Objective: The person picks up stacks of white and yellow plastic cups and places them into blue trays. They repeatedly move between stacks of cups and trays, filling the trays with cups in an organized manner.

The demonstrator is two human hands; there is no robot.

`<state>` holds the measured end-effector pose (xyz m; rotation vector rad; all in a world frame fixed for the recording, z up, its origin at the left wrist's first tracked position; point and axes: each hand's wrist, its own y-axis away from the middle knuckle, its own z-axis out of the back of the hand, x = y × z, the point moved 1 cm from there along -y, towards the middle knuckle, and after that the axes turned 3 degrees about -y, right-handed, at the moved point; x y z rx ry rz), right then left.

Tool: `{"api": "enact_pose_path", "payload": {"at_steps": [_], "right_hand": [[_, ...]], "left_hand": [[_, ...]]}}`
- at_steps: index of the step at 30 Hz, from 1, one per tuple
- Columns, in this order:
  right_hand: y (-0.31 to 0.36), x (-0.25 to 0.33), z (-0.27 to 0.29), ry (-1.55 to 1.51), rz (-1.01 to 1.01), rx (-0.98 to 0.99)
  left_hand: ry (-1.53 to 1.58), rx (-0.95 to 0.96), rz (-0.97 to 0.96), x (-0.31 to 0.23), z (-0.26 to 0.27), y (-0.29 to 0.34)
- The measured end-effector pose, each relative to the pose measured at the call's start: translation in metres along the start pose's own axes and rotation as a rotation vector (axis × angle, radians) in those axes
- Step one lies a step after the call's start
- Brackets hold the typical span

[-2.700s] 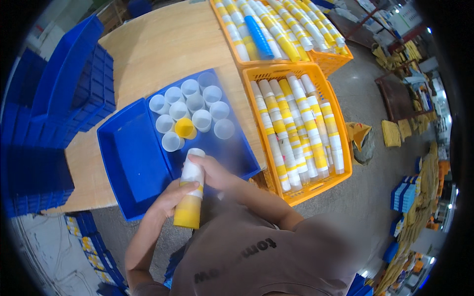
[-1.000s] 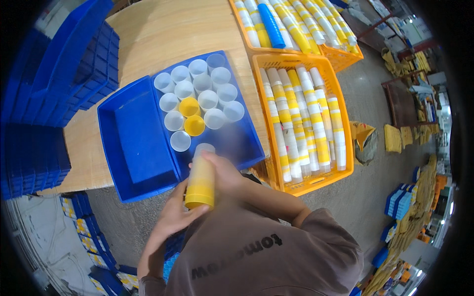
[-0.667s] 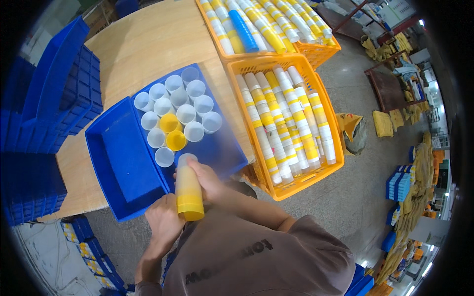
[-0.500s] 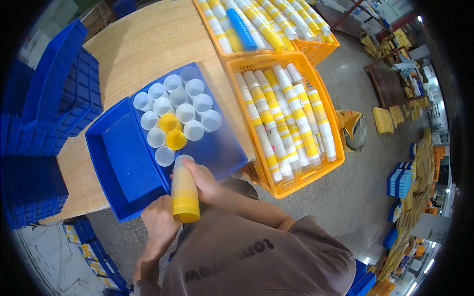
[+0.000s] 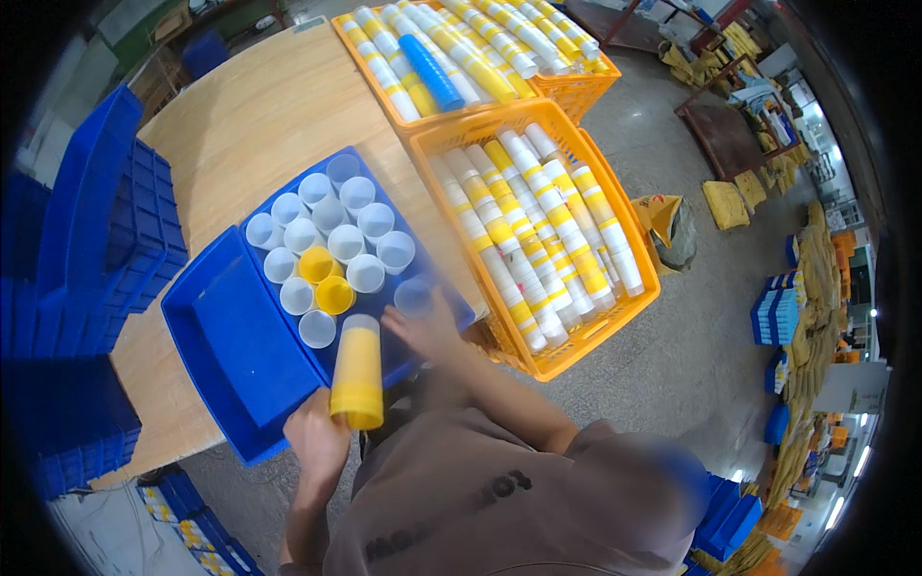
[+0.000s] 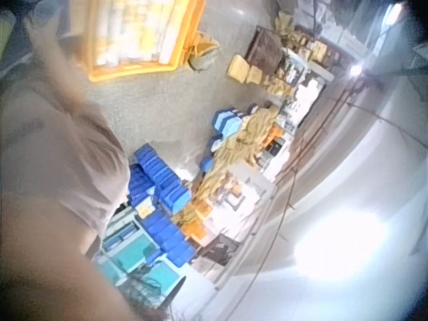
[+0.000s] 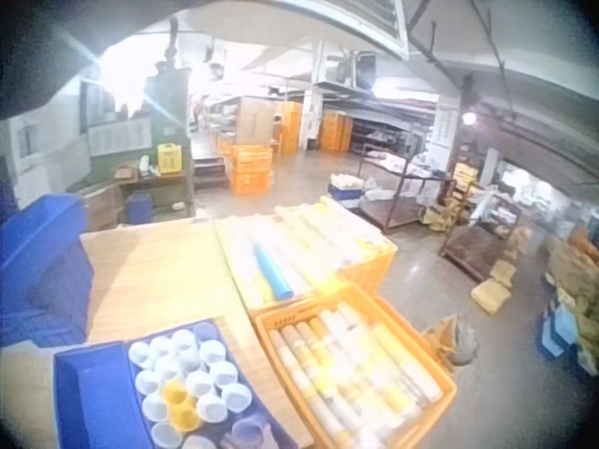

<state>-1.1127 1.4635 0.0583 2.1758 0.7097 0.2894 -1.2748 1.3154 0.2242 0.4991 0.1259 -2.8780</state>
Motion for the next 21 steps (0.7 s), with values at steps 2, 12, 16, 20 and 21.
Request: {"api": "enact_pose_path", "payload": {"at_steps": [2,12,16,20,21], "right_hand": [[0.038,-0.024,-0.003,0.132,-0.108,0.004],[0.045,-0.036,-0.038,0.383,-0.024,0.056],[0.087,-0.067,-0.037,0.358,-0.403,0.361],[0.101,-0.069,-0.054,0.519,-0.191,0.251],[0.100,-0.062,-0.062,0.556,-0.088,0.335]], "left_hand": [[-0.001,0.027,-0.040,0.000,-0.015,-0.002],[0.030,-0.155,-0.150,0.016,0.004,0.033],[0.051,-0.194,-0.161,0.022,0.004,0.017],[0.125,-0.249,-0.252,0.015,-0.001,0.017],[0.130,-0.327,-0.372,0.015,0.002,0.020]]}}
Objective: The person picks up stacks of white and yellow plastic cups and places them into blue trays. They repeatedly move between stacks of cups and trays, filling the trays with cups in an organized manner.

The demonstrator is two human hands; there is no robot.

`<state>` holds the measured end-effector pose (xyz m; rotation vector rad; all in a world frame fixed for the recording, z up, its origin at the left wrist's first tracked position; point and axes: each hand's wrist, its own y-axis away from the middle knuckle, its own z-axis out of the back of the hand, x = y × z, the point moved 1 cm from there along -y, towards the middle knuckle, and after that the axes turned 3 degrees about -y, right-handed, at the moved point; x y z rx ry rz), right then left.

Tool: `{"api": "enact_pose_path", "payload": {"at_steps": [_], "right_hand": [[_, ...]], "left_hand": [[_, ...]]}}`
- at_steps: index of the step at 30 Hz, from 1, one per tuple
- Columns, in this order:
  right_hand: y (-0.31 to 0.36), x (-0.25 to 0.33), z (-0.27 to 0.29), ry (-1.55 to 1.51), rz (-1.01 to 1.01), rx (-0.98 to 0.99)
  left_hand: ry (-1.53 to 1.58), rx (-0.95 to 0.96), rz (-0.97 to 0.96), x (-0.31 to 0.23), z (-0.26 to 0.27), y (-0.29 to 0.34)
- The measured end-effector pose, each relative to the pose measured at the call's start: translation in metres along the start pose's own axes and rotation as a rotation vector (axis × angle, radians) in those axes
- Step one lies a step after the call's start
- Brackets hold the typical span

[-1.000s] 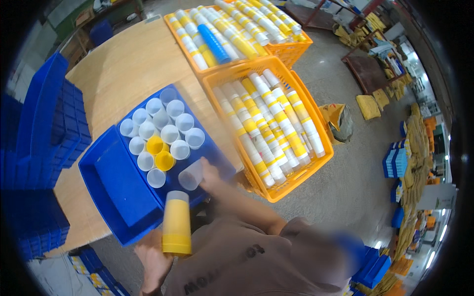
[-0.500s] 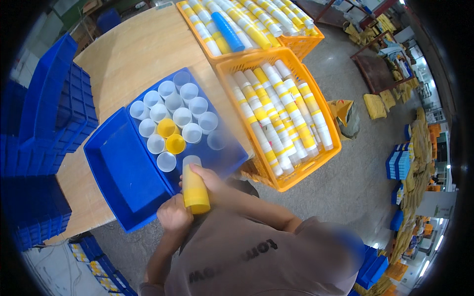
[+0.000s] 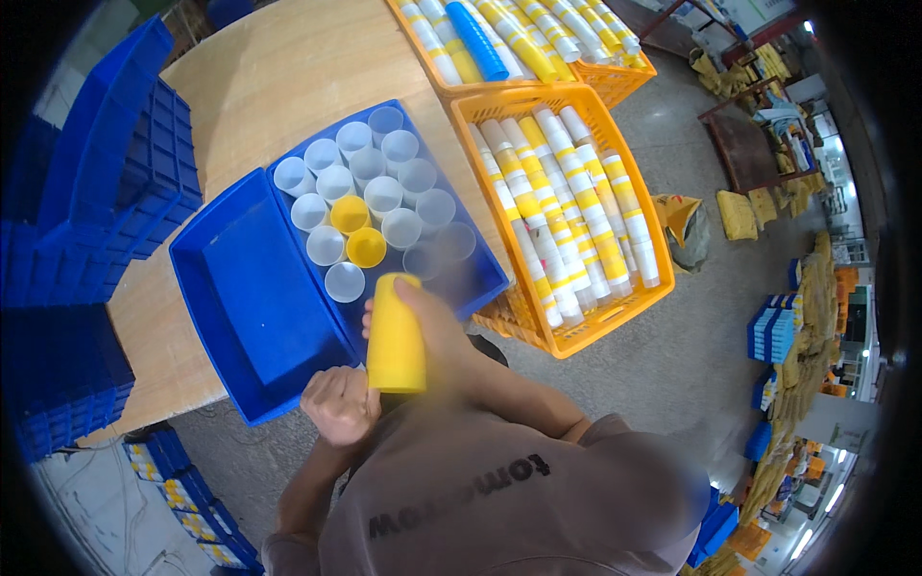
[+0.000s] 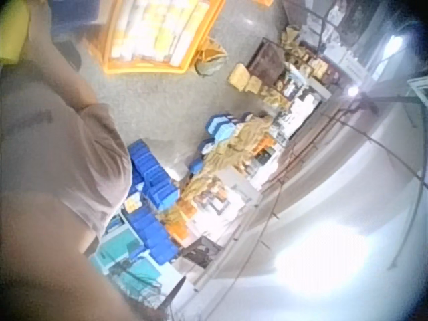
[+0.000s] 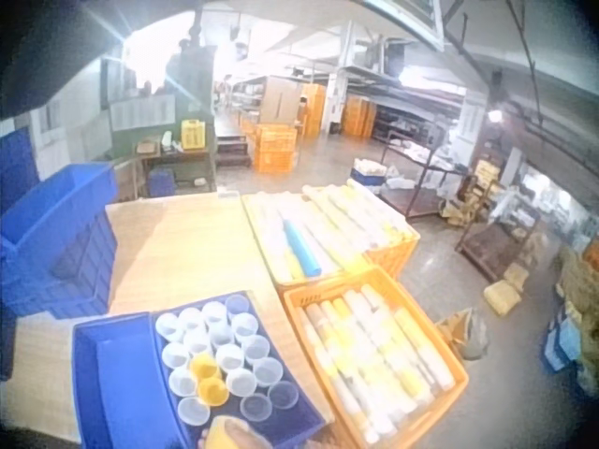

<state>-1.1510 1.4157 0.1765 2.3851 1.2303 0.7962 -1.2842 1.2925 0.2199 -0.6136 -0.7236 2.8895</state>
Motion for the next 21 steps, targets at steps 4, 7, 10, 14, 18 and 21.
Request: {"api": "enact_pose_path", "payload": {"at_steps": [4,7,10,14,18,21], "right_hand": [[0.001,0.073,0.014,0.274,0.556,-0.137],[0.012,0.074,0.033,0.088,0.269,-0.118],[-0.006,0.036,0.047,0.313,-0.171,-0.150],[-0.048,0.005,0.054,0.120,-0.213,-0.244],[-0.029,0.015,0.053,0.191,-0.197,-0.145],[0.012,0.046,0.078,0.522,-0.021,-0.107]], "left_hand": [[0.009,-0.070,-0.124,0.013,0.016,0.006],[0.038,0.333,0.247,0.047,0.002,0.004],[-0.073,0.479,0.235,0.080,-0.045,-0.008],[-0.429,0.568,0.246,0.102,-0.097,-0.027],[-0.502,0.620,0.413,0.087,-0.098,-0.040],[-0.435,0.524,0.409,0.064,-0.069,-0.041]]}}
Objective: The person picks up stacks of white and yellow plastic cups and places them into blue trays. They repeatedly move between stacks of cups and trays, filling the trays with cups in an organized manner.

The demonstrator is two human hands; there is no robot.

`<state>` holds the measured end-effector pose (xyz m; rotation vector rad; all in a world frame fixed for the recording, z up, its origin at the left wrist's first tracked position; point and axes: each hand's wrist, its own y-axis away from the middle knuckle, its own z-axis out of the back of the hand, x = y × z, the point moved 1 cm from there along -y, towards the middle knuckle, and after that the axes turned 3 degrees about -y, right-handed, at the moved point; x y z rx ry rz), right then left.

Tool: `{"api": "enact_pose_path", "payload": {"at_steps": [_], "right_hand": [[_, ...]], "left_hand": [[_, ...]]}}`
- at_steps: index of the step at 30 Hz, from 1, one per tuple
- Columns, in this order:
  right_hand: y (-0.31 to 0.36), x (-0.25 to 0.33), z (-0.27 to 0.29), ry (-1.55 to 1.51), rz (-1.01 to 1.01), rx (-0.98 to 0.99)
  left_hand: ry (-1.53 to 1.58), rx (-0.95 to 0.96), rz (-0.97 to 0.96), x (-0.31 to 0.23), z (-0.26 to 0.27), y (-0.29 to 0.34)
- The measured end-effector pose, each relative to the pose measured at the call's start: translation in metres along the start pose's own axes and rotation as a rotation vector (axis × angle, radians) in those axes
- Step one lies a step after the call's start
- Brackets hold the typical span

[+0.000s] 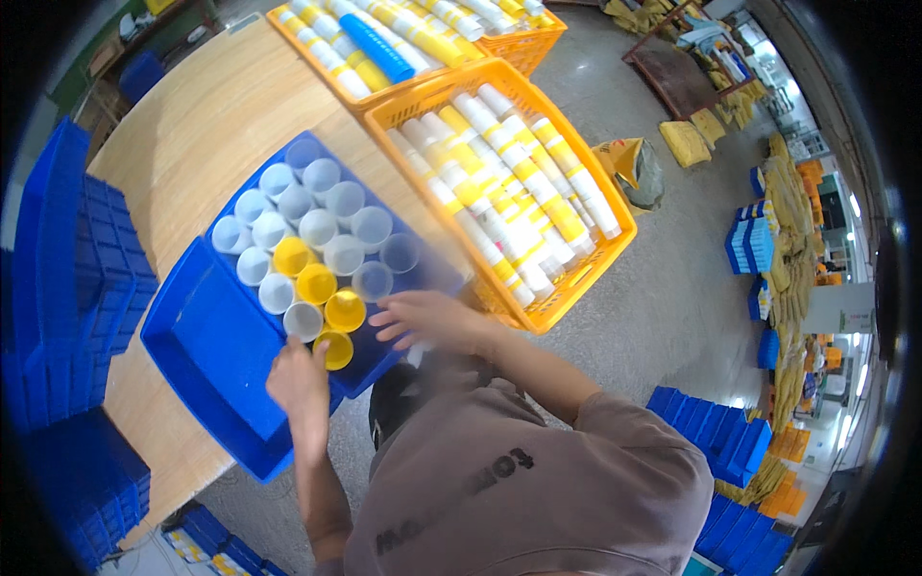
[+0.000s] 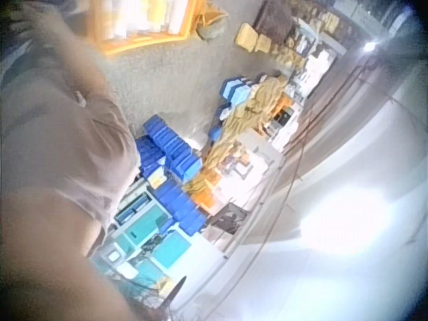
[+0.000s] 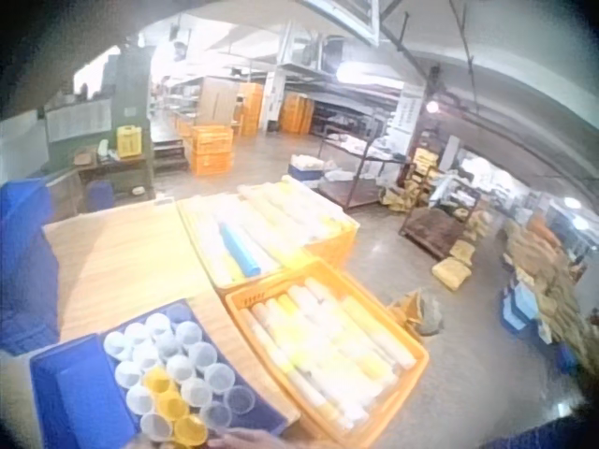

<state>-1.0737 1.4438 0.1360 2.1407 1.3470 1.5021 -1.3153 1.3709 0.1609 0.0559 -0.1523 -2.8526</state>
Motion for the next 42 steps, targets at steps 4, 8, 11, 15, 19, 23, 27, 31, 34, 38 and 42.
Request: {"api": "enact_pose_path", "payload": {"at_steps": [4,8,11,15,19,23,27,31,34,38,42], "right_hand": [[0.015,0.028,0.169,0.706,0.614,-0.555],[0.009,0.027,0.381,1.489,0.134,-1.225],[0.015,-0.007,0.462,1.409,0.094,-1.341],[0.033,-0.017,0.473,1.290,0.233,-1.152],[0.078,0.008,0.428,1.119,0.446,-0.851],[0.119,0.035,0.359,1.228,0.563,-0.648],[0.123,0.054,0.272,1.198,0.649,-0.232],[0.105,0.067,0.178,1.261,0.424,0.265],[0.097,0.060,0.093,1.202,0.217,0.565],[0.116,0.023,-0.028,0.911,0.110,1.087],[0.152,-0.023,-0.104,0.625,-0.176,1.505]], "left_hand": [[0.526,-0.060,-0.082,-0.016,0.023,0.029],[0.747,0.086,0.023,-0.067,0.019,0.044],[0.807,0.151,0.093,-0.117,0.012,0.048],[0.771,0.123,0.052,-0.153,0.014,0.033],[0.821,0.008,0.088,-0.164,0.014,0.005],[1.098,-0.222,0.128,-0.169,0.014,-0.037],[1.747,-0.271,0.381,-0.134,0.032,-0.068],[1.932,-0.718,0.364,-0.059,0.049,-0.013],[1.874,-0.983,0.576,0.023,0.038,0.079],[1.934,-1.387,0.856,0.118,0.002,0.216],[2.537,-1.326,0.819,0.154,-0.032,0.343]]}}
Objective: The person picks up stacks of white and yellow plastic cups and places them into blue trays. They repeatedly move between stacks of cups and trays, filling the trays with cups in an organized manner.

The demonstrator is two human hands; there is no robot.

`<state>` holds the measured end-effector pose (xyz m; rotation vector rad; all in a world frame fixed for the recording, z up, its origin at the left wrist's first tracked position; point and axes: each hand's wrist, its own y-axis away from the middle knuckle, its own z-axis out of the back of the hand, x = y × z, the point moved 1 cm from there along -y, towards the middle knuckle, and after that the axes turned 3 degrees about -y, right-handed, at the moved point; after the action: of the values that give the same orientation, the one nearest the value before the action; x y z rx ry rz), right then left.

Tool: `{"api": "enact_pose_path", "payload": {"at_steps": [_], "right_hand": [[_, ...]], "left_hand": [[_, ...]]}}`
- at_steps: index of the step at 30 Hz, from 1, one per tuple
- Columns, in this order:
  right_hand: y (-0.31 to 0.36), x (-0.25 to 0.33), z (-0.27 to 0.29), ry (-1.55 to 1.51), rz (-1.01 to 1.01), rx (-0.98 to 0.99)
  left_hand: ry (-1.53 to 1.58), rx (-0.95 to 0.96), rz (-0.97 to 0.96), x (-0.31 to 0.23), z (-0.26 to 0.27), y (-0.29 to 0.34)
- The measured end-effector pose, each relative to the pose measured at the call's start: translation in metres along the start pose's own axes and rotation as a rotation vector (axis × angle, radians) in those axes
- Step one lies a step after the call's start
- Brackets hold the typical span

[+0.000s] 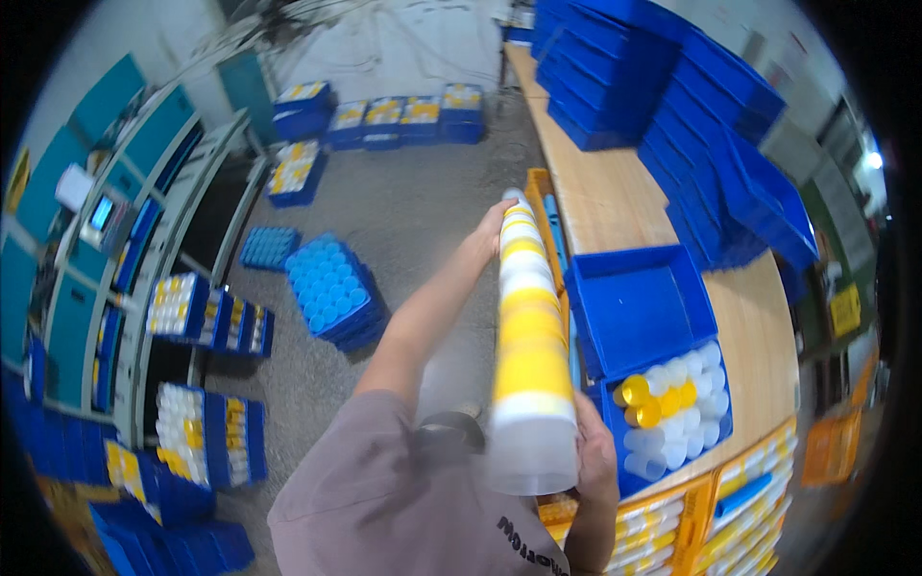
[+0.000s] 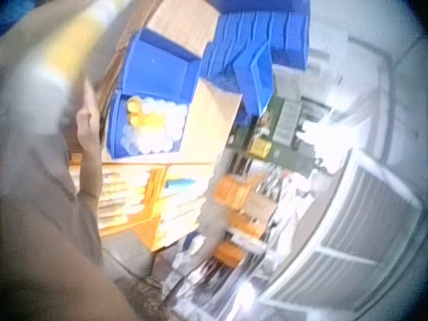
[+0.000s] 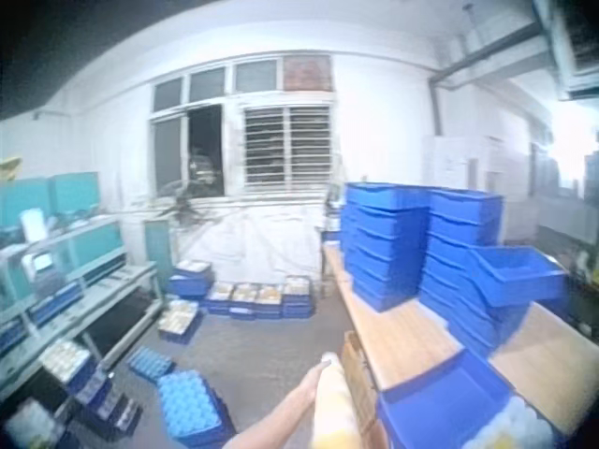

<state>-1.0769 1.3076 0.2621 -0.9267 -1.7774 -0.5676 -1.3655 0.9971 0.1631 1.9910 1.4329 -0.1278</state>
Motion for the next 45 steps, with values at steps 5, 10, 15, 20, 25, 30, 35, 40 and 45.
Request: {"api": "enact_pose_path", "payload": {"at_steps": [5,10,15,20,25,30,35,40,45], "right_hand": [[-0.114,-0.062,0.015,0.083,-0.111,-0.354],[-0.164,-0.100,0.061,-0.580,-0.099,-0.595],[-0.148,-0.125,0.118,-0.673,-0.049,-0.697],[-0.020,-0.087,0.205,-0.543,0.369,-1.102],[0.105,-0.027,0.174,1.158,0.055,-1.448],[0.131,-0.041,0.139,1.934,-0.166,-0.859],[0.106,-0.030,0.118,1.963,-0.513,-0.815],[0.060,-0.024,0.075,2.023,0.185,-0.521],[0.058,-0.034,0.101,1.827,0.475,-0.688]], "left_hand": [[-0.262,-0.048,-0.213,0.018,0.041,0.079],[-0.280,0.082,-0.030,0.047,0.031,0.178],[-0.442,0.280,0.235,0.040,0.004,0.233],[-0.719,0.418,0.443,0.048,-0.060,0.204],[-0.752,0.423,0.864,0.109,-0.114,0.164],[-1.028,0.422,0.799,0.129,-0.129,0.154],[-1.134,0.446,0.826,0.149,-0.142,0.144],[-1.041,0.576,1.027,0.172,-0.141,0.153],[-1.231,0.563,0.912,0.184,-0.149,0.164]]}}
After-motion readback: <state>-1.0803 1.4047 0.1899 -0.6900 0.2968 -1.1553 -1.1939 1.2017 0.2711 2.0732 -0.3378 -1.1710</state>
